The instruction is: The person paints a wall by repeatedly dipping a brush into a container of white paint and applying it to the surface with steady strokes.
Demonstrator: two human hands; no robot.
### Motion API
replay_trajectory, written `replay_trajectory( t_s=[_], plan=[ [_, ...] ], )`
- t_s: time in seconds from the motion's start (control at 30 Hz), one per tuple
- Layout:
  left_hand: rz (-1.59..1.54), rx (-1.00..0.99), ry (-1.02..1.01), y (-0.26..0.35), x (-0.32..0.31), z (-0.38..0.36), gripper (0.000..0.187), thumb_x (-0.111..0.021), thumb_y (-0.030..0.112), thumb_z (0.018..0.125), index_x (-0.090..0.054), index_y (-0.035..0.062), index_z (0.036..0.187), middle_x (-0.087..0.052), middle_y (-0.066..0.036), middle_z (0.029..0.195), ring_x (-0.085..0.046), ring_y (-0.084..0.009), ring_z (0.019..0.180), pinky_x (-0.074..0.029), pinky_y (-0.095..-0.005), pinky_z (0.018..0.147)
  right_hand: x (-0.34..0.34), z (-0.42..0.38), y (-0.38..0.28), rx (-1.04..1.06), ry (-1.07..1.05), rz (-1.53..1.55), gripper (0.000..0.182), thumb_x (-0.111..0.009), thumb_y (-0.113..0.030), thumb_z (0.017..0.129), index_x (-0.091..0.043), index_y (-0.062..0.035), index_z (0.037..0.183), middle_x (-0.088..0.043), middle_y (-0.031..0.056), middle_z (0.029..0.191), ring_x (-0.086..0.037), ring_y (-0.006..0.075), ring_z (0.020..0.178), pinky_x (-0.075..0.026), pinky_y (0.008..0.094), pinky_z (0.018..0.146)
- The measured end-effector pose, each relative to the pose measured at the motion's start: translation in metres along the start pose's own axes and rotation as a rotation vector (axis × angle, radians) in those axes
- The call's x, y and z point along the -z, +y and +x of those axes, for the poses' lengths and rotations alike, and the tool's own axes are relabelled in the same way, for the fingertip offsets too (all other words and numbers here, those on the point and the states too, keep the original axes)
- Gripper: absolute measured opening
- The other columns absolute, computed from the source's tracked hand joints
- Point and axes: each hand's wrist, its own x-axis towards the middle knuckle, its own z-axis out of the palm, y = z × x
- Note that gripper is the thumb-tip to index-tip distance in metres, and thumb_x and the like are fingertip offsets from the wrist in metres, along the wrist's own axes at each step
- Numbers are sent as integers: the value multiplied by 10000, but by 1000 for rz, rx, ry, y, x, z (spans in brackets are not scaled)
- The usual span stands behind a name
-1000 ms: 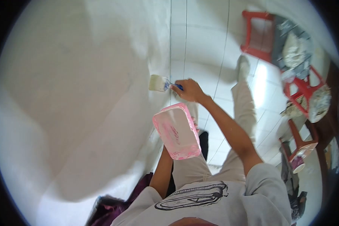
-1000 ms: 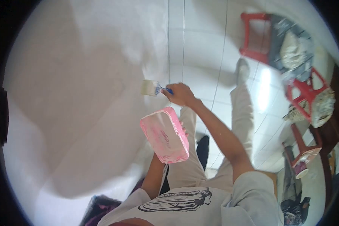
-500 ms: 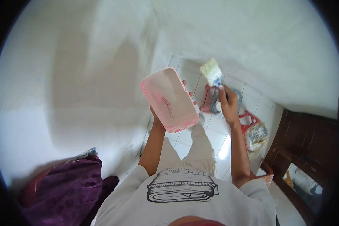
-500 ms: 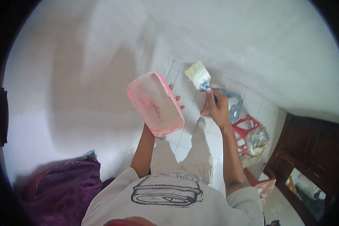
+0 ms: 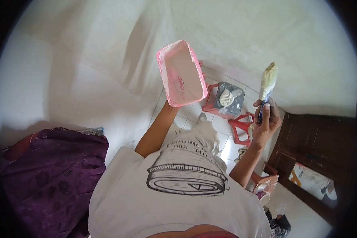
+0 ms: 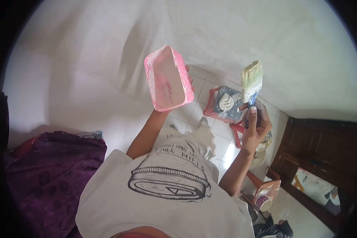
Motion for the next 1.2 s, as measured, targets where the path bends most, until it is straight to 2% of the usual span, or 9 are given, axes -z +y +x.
replay_trajectory(
  t_s=[0.03,0.13,0.3,0.43,0.5,0.6,0.8,0.97,1.2],
  plan=[
    [210,-15,-33,1,-4,-3,611,-613,377,980,-394,68,1459,-551,-108,1321,-587,-296,1134,-499,-516,985,-2,-7,-5,29,28,31,248,-554,-132,1025,-660,60,1143,-680,93,818,-415,24,530,-305,202,456],
    [484,-6,64,10,-24,-28,586,-615,364,982,-423,52,1440,-571,-101,1320,-596,-279,1148,-522,-477,975,-15,-27,-23,13,-29,-41,255,-564,-121,1016,-660,71,1154,-678,82,813,-410,27,537,-302,194,477],
    [379,96,50,30,-30,-49,689,-440,631,988,-446,152,1484,-558,-121,1396,-605,-288,1212,-522,-513,1020,-56,-21,-79,195,-336,-674,204,-743,-61,826,-759,-17,1025,-638,105,705,-541,163,575,-436,296,569],
    [305,163,136,35,-20,-81,762,-382,712,970,-433,163,1497,-544,-104,1422,-599,-278,1229,-517,-485,1037,-91,-10,-89,173,-504,-738,176,-732,-107,833,-745,-5,977,-665,140,719,-591,255,584,-481,344,588],
    [279,190,120,35,-17,-94,771,-369,717,970,-422,162,1503,-546,-105,1417,-598,-276,1229,-524,-476,1031,-111,-7,-81,374,-774,-897,151,-689,-147,840,-720,-10,894,-683,173,747,-655,355,668,-526,428,634],
    [385,189,168,33,-15,-104,781,-343,720,975,-400,157,1513,-551,-107,1405,-599,-274,1228,-536,-467,1018,-155,-22,-57,322,-1013,-1188,132,-712,-133,837,-670,-16,882,-706,166,845,-657,380,779,-526,441,736],
    [387,220,197,32,-4,-108,784,-318,718,983,-386,147,1516,-558,-116,1388,-605,-271,1220,-549,-468,1005,-144,-26,-76,181,-902,-1065,113,-617,-97,807,-692,-19,837,-682,211,766,-694,379,759,-555,489,706],
    [381,246,166,29,-2,-99,792,-327,726,977,-390,146,1513,-549,-121,1397,-602,-271,1225,-543,-459,1015,-147,-30,-34,471,-1042,-1103,88,-621,-84,811,-675,-15,816,-677,197,738,-687,372,705,-554,472,650],
    [407,140,213,4,28,-75,750,-298,689,1005,-362,157,1530,-531,-99,1419,-569,-275,1272,-532,-455,1031,-113,-13,-3,456,-1038,-1065,108,-620,-114,806,-665,-16,806,-677,189,743,-684,365,708,-547,475,651]
  ],
)
